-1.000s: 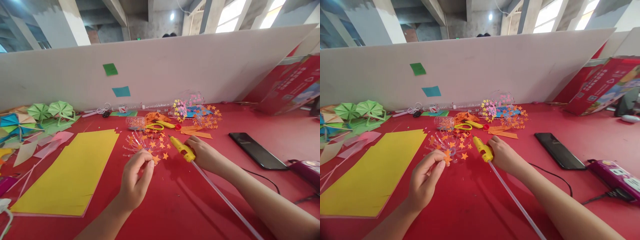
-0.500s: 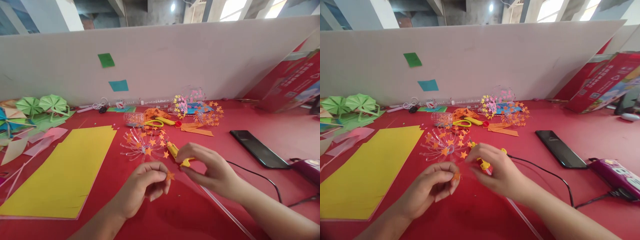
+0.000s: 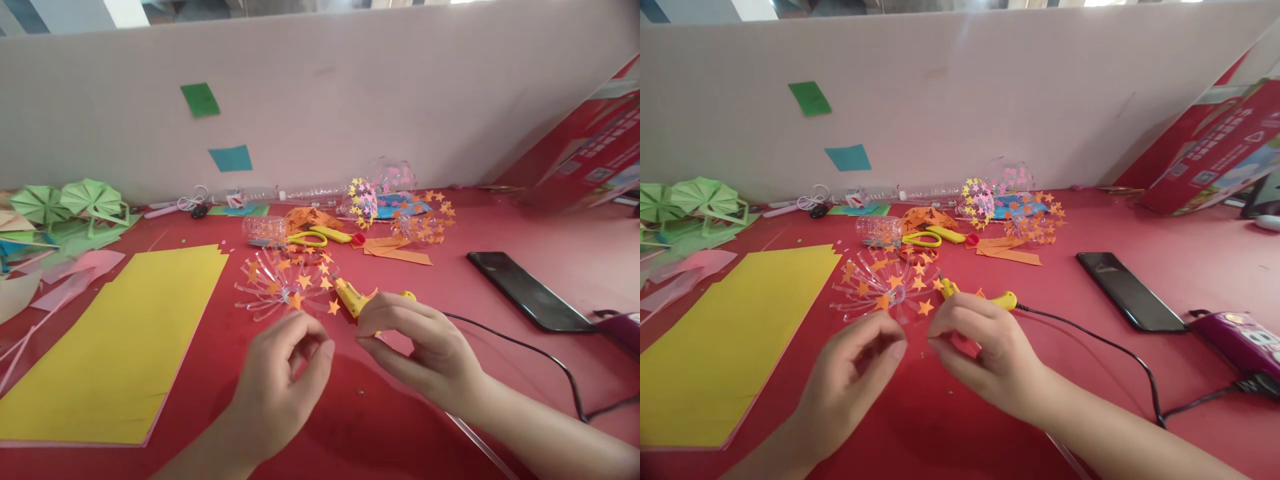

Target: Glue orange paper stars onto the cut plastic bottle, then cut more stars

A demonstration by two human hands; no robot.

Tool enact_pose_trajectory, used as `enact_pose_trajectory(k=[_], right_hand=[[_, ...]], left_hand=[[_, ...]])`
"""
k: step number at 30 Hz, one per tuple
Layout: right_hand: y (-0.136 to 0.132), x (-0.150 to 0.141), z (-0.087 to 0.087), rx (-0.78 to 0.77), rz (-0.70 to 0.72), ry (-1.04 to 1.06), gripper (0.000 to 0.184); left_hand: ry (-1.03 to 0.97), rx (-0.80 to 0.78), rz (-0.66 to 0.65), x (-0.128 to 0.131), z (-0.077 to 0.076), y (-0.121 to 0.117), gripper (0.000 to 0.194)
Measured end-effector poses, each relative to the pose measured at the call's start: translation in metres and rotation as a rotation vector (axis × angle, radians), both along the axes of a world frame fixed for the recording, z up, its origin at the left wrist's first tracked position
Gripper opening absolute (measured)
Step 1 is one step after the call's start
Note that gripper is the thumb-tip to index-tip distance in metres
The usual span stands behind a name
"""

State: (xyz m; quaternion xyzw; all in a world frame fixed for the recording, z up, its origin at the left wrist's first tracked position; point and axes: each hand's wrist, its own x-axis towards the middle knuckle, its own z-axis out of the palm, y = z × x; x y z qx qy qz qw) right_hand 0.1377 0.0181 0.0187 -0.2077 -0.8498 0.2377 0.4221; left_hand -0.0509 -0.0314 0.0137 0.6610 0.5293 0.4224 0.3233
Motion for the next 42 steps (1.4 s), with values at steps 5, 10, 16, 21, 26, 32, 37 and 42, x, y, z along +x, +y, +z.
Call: enact_pose_trajectory(k=[5,10,16,21,26,32,37,42], right_hand=[[0.010,-0.009,-0.009,0.199,-0.084,-0.100,0.015],[0.015,-0.019,-0.016,0.216,-0.081,-0.139,0.015],[0.017,-0.026,-0.022,0.166,-0.105,-0.109,0.013],[0.017,-0.029,-0.023,0.140,-0.133,-0.092,0.012],[0.017,-0.030,-0.023,0.134,-0.153,-0.103,0.011],[0.016,-0.032,-0.023,0.156,-0.167,-0.111,0.012],[0.014,-0.031,-0.021,0.172,-0.180,-0.116,0.008],[0.013,-0.028,-0.019,0.197,-0.192,-0.094,0.011]], left_hand=[[0.648,0.514,0.206,-0.006,-0.006,0.004,0.018],[0.712,0.511,0.197,-0.004,-0.010,0.005,0.019],[0.702,0.466,0.207,-0.002,-0.007,0.004,0.017],[0.695,0.450,0.209,-0.002,-0.007,0.004,0.015],[0.686,0.444,0.208,-0.002,-0.009,0.004,0.014],[0.676,0.441,0.221,-0.002,-0.009,0.006,0.013],[0.665,0.461,0.235,-0.002,-0.009,0.008,0.013],[0.667,0.464,0.246,-0.003,-0.009,0.008,0.010]])
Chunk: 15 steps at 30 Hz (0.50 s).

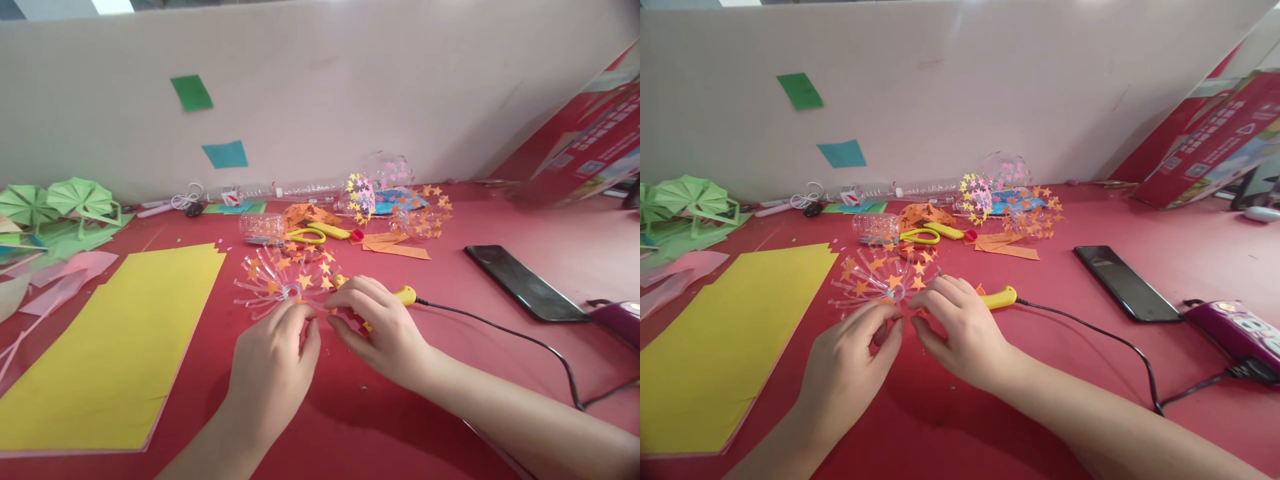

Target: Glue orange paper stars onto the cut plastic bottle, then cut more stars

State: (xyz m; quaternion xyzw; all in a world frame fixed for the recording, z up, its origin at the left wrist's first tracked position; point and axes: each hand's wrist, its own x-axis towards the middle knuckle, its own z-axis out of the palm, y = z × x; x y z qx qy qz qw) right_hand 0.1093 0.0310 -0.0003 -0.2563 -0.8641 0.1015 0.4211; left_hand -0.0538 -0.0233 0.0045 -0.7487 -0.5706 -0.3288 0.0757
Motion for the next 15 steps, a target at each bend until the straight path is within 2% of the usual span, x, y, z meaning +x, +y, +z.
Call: enact_pose_trajectory(k=[6,12,15], right_hand=[[0.005,0.009,0.006,0.012,-0.030,0.070,0.014],[0.017,0.027,0.011,0.038,-0.169,0.122,0.014],[0.022,0.034,0.011,0.046,-0.228,0.115,0.015]], left_hand=[[0.066,0.094,0.029,-0.003,0.000,0.002,0.011],[0.120,0.200,0.027,-0.007,0.003,0.003,0.018],[0.129,0.190,0.022,-0.008,0.001,0.003,0.019]])
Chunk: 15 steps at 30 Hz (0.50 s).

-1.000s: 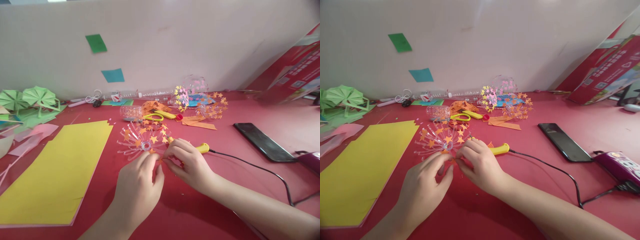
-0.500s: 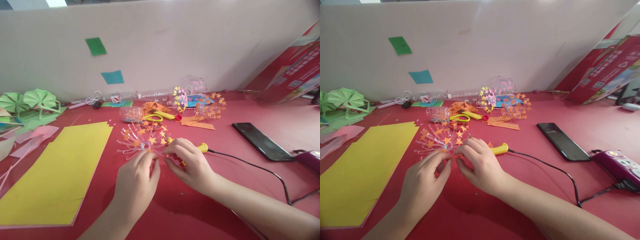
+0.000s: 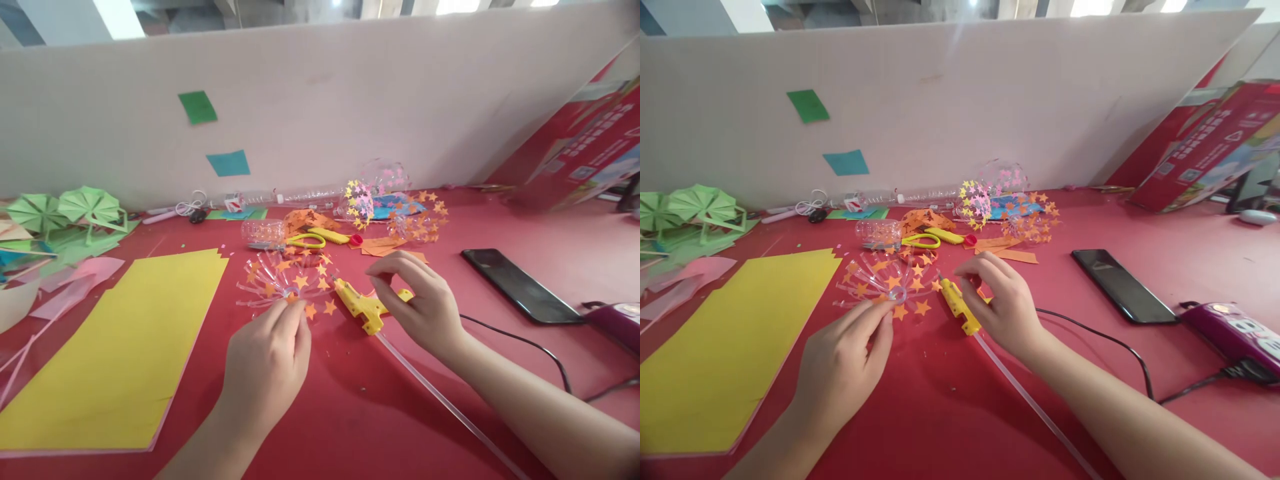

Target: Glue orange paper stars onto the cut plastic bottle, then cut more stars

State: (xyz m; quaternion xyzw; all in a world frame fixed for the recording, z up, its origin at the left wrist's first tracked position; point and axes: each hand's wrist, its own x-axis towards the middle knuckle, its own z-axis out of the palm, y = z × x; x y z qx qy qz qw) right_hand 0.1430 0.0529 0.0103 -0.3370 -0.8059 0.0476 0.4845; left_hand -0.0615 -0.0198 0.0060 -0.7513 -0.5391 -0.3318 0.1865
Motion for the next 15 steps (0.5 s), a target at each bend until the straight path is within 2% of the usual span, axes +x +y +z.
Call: enact_pose_trajectory(k=[9,12,15], right_hand=[[0.001,0.002,-0.004,0.066,0.082,-0.065,0.016],[0.005,0.005,-0.004,0.104,0.072,-0.101,0.017],[0.014,0.014,-0.002,-0.035,-0.044,-0.331,0.020]], left_hand=[[0.045,-0.004,0.020,0.000,-0.003,0.003,0.017],[0.047,-0.023,0.033,0.000,-0.004,0.004,0.014],[0.063,-0.008,0.043,0.000,-0.004,0.003,0.012]])
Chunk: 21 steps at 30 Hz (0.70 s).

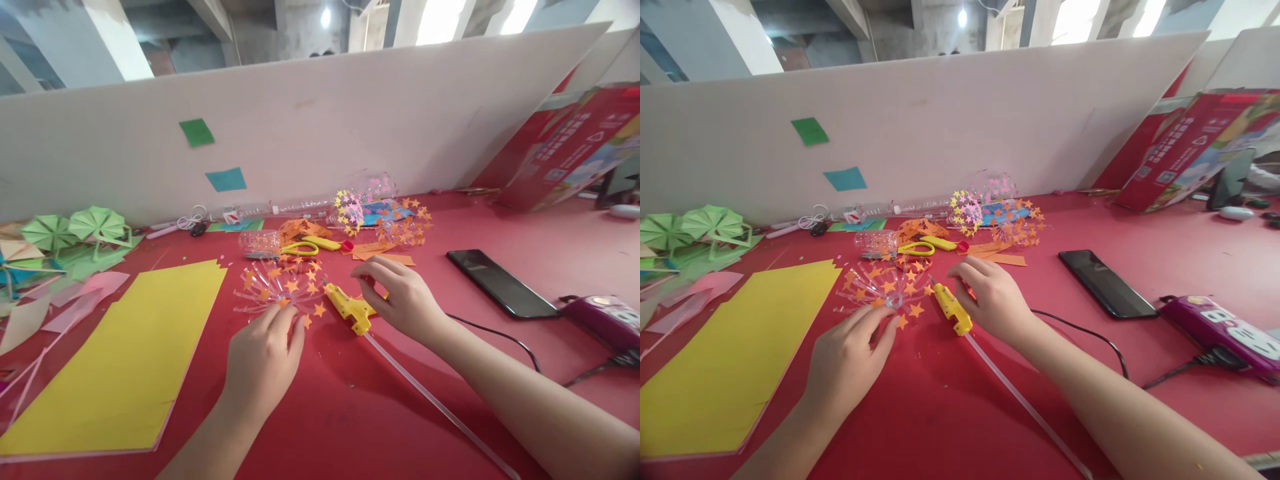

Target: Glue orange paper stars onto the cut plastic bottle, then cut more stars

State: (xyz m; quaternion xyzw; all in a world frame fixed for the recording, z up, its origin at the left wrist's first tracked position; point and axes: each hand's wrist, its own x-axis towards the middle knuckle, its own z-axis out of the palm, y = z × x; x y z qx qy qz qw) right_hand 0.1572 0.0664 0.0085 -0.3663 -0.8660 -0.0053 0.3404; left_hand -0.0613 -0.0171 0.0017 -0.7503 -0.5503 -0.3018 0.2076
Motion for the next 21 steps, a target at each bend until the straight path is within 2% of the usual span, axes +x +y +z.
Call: enact_pose_trajectory(k=[2,7,15,17,20,21], right_hand=[[0.006,0.007,0.000,-0.132,-0.055,-0.195,0.023],[0.013,0.015,-0.004,-0.294,0.063,-0.416,0.034],[0.003,0.015,-0.001,-0.365,0.062,-0.523,0.046],[0.002,0.014,0.000,-0.367,0.043,-0.532,0.046],[0.007,0.014,-0.003,-0.366,0.024,-0.534,0.047],[0.010,0.014,-0.004,-0.365,0.016,-0.529,0.048]], left_hand=[[0.008,0.027,-0.003,0.000,0.000,-0.001,0.012],[0.022,0.050,0.010,0.000,-0.001,0.001,0.021],[-0.133,0.065,-0.150,-0.004,0.000,-0.001,0.016],[-0.217,0.057,-0.169,-0.005,0.002,-0.002,0.015],[-0.318,0.090,-0.180,-0.008,0.003,-0.002,0.002],[-0.332,0.100,-0.174,-0.009,0.004,-0.001,0.006]])
